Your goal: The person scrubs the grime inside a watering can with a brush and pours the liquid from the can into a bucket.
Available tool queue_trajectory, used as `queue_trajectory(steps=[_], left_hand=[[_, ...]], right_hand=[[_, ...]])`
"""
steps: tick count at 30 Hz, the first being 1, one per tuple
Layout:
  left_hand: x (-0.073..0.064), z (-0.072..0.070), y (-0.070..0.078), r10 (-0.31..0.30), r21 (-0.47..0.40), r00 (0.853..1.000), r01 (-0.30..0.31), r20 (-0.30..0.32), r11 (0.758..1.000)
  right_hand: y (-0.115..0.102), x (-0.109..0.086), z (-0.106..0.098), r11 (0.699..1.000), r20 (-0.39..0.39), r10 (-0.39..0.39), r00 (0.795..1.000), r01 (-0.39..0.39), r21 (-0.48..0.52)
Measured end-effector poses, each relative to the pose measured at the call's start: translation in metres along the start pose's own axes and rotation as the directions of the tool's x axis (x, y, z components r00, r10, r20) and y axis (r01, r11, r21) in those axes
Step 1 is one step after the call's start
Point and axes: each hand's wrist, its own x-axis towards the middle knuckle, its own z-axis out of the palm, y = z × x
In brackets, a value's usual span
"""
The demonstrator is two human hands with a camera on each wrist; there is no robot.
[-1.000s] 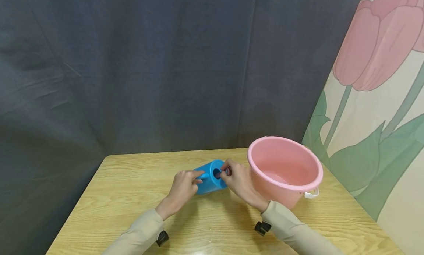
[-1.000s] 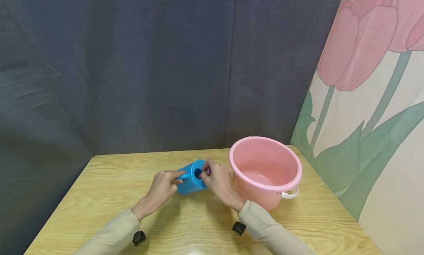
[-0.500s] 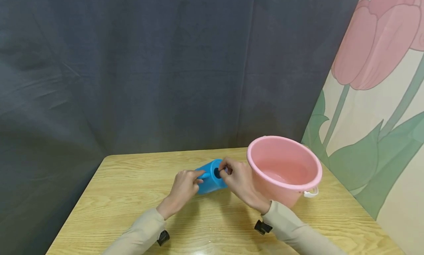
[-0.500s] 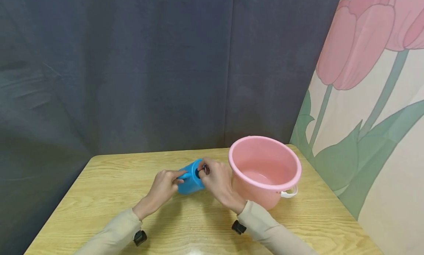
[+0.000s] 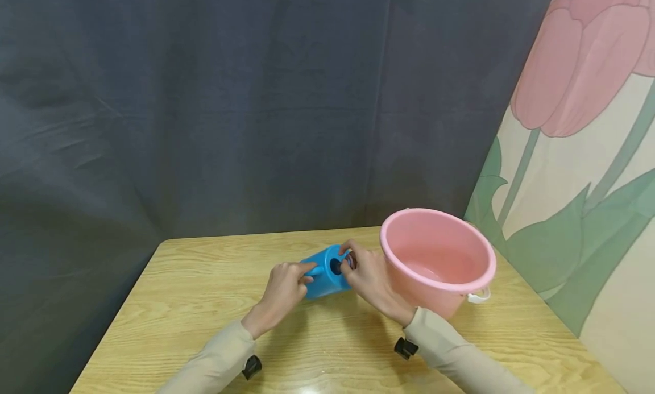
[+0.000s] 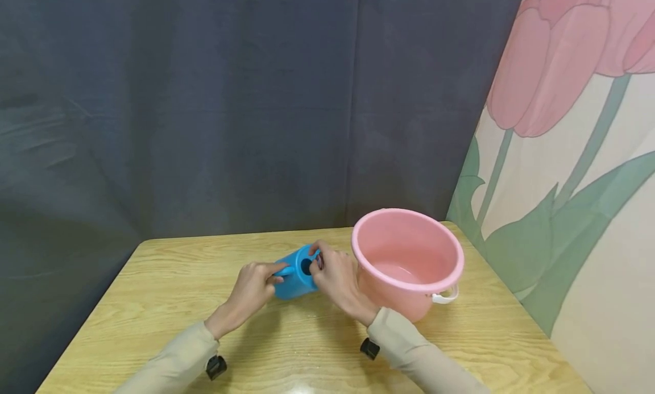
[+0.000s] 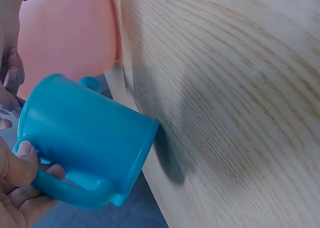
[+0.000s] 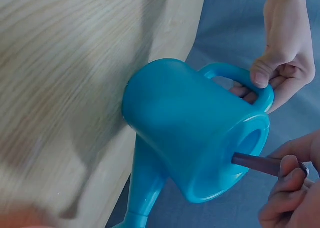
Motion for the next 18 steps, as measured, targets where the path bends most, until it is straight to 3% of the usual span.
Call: queue_trajectory(steps=[10,18], left_hand=[[-0.0016,0.0001,-0.0008,0.012,0.011,1.0,-0.012,-0.016,1.0],[-0.0016,-0.0003,-0.0019,-0.001,0.002,1.0,0.001,-0.014,1.0]], right_hand=[[0.0082,-0.0021,0.0055,0.998,0.056,-0.001,0.998,0.005,-0.059],[0.0044,-0.0056,-0.0004,0.969,-0.019,-0.142,0.99,0.135,-0.207]])
